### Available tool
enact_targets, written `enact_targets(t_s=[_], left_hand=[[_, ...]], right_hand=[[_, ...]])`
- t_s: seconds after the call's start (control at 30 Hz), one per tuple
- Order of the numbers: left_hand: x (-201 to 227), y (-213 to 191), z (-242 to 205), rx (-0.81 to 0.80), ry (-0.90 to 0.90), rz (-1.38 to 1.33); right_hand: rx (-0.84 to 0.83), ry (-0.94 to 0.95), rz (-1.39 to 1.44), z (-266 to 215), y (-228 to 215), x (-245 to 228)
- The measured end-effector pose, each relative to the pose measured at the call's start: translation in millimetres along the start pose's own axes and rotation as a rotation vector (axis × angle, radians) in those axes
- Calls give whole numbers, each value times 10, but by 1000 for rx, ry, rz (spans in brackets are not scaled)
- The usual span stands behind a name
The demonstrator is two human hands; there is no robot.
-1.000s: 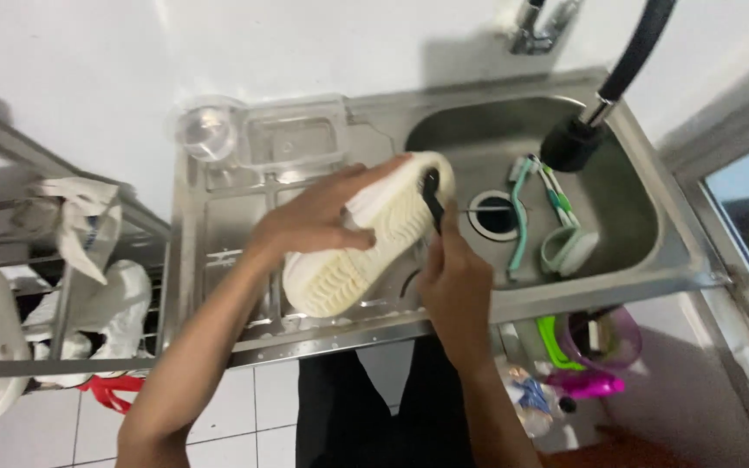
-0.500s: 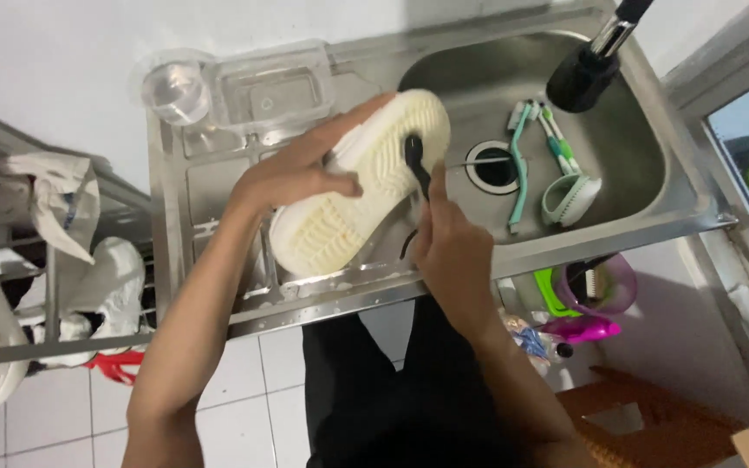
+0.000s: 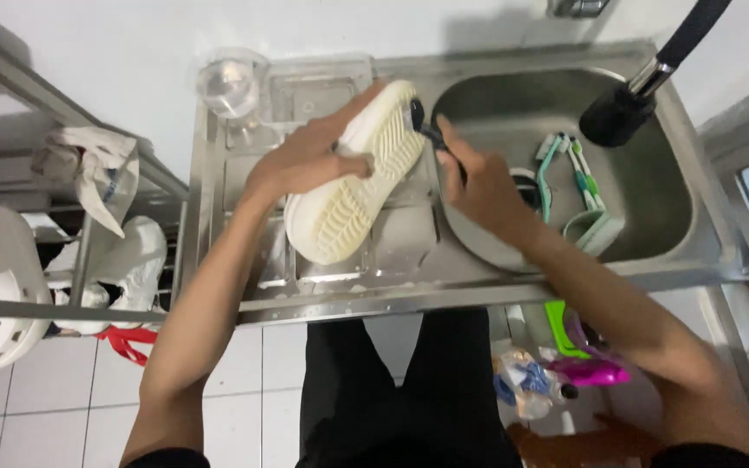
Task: Scrubbing a white rubber shoe with a small brush and soapy water in a sink to clean it.
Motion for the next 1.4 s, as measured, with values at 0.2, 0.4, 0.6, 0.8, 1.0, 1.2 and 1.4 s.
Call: enact_targets(t_s=[0.2, 0.4, 0.6, 0.8, 1.0, 1.2, 1.4], left_hand=[[91, -7, 6, -16, -27, 73], [-34, 22, 42, 20, -24, 21], [-21, -2, 75, 8, 15, 92], [-57, -16, 39, 48, 32, 69], [-87, -6, 98, 10, 136, 28], [-103, -29, 97, 13, 174, 19], [-96, -21, 103, 4, 166, 1]], right_hand=[[70, 28, 86, 2, 46, 14], [-27, 86, 14, -50, 17, 43], [36, 69, -66, -41, 57, -110], [14, 16, -149, -162, 113, -82], [41, 7, -168, -180, 81, -238], [16, -63, -118, -134, 82, -155], [-11, -12, -75, -215, 64, -176]])
Point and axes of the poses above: each hand's wrist, its own z-axis towards the middle knuckle, its own y-axis out of the palm, x = y × z, the point moved 7 cm from there along z, towards the middle knuckle, and after that the axes turned 14 degrees about z, right-handed, at the moved point
